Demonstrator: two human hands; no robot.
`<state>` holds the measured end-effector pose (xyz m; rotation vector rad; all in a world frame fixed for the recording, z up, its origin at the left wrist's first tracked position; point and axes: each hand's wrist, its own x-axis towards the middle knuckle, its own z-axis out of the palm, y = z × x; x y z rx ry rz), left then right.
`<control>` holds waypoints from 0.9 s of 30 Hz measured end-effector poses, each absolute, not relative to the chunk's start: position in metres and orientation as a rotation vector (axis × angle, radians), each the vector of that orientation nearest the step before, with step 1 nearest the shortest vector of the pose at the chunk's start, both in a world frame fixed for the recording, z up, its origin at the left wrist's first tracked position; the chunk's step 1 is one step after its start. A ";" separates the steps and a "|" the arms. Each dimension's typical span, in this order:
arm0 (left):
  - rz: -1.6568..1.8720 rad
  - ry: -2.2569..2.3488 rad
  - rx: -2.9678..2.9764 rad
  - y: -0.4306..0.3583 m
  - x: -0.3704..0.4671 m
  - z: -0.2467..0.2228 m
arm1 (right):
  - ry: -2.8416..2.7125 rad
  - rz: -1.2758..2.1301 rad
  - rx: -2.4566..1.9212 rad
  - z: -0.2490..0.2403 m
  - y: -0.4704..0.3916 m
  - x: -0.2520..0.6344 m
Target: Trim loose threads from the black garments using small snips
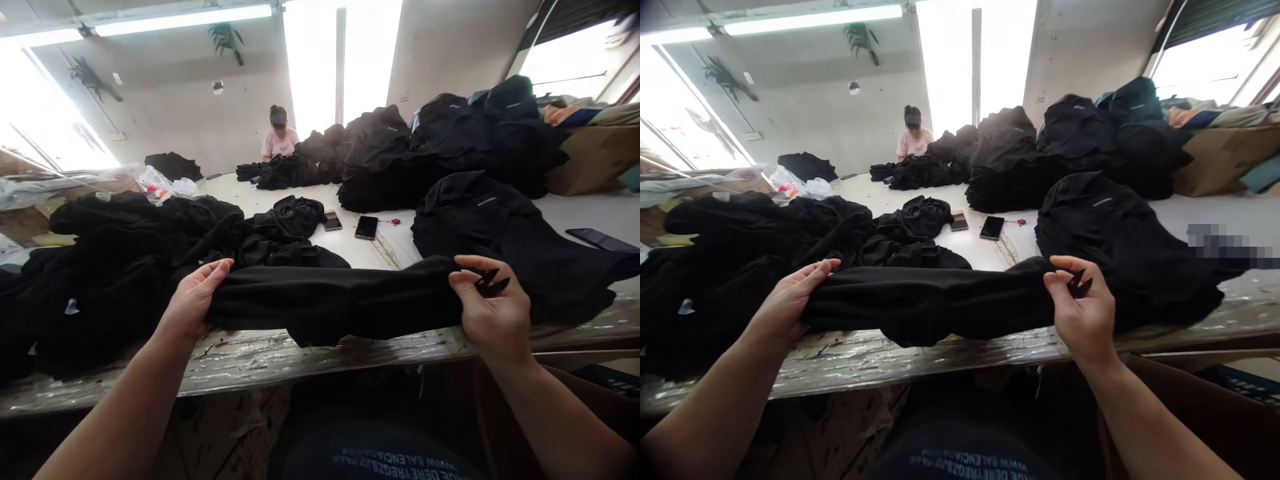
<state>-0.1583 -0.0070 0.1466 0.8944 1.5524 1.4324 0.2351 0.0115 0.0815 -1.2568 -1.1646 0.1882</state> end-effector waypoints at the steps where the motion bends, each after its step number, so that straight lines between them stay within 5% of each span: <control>1: 1.412 1.588 0.943 -0.003 -0.161 0.134 | -1.213 0.188 -1.285 0.075 0.014 0.235; 7: 1.198 1.978 1.450 -0.003 -0.162 0.053 | -1.750 0.719 -1.650 0.011 0.032 0.240; 15: 0.788 1.761 2.030 -0.004 -0.109 0.031 | -1.888 0.559 -1.682 -0.012 0.031 0.242; 27: 0.722 1.823 1.673 0.013 -0.098 0.022 | -1.977 0.438 -1.601 -0.025 0.031 0.245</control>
